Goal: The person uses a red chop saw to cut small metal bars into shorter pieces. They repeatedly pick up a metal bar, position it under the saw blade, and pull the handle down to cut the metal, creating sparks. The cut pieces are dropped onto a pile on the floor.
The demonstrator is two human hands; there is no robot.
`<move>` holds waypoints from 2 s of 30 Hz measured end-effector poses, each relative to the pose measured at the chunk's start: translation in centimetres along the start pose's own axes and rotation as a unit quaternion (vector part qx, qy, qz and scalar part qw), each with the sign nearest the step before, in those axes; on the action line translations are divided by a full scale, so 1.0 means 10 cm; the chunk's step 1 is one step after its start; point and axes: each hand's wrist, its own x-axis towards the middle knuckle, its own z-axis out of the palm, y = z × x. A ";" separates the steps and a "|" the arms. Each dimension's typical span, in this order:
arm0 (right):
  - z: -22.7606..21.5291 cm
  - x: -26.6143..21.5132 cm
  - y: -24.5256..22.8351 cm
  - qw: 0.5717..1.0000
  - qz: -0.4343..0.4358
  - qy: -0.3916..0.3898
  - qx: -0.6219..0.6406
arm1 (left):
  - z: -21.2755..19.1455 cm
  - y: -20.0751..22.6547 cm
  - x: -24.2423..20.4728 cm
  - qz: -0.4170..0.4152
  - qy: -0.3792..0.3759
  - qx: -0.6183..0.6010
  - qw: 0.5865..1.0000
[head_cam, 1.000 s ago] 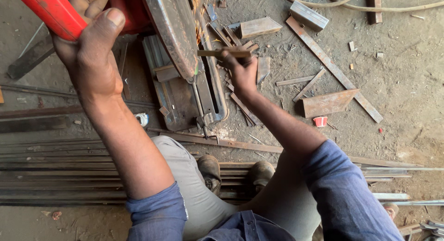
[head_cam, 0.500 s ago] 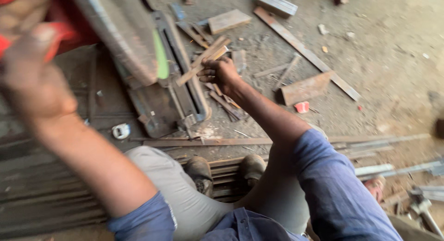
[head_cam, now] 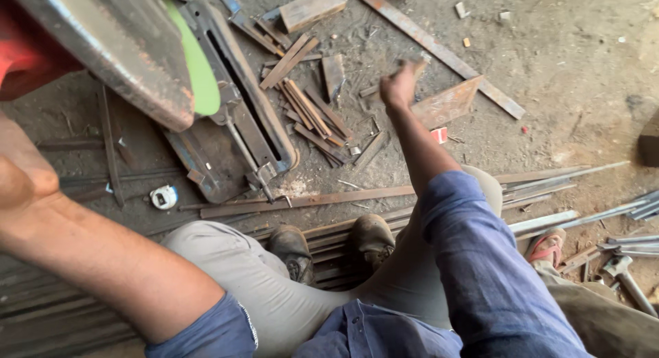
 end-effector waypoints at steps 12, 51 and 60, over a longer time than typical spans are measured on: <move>1.05 -1.04 -0.53 0.925 -0.223 -0.251 -0.176 | 0.12 0.23 0.16 0.041 -0.043 0.009 0.998; 0.00 -2.01 -2.16 0.824 -0.204 -0.461 0.258 | 0.26 0.33 0.21 0.014 0.050 -0.029 0.998; 0.02 -1.94 -2.15 0.840 -0.199 -0.446 0.238 | 0.26 0.34 0.23 0.014 0.067 -0.025 0.997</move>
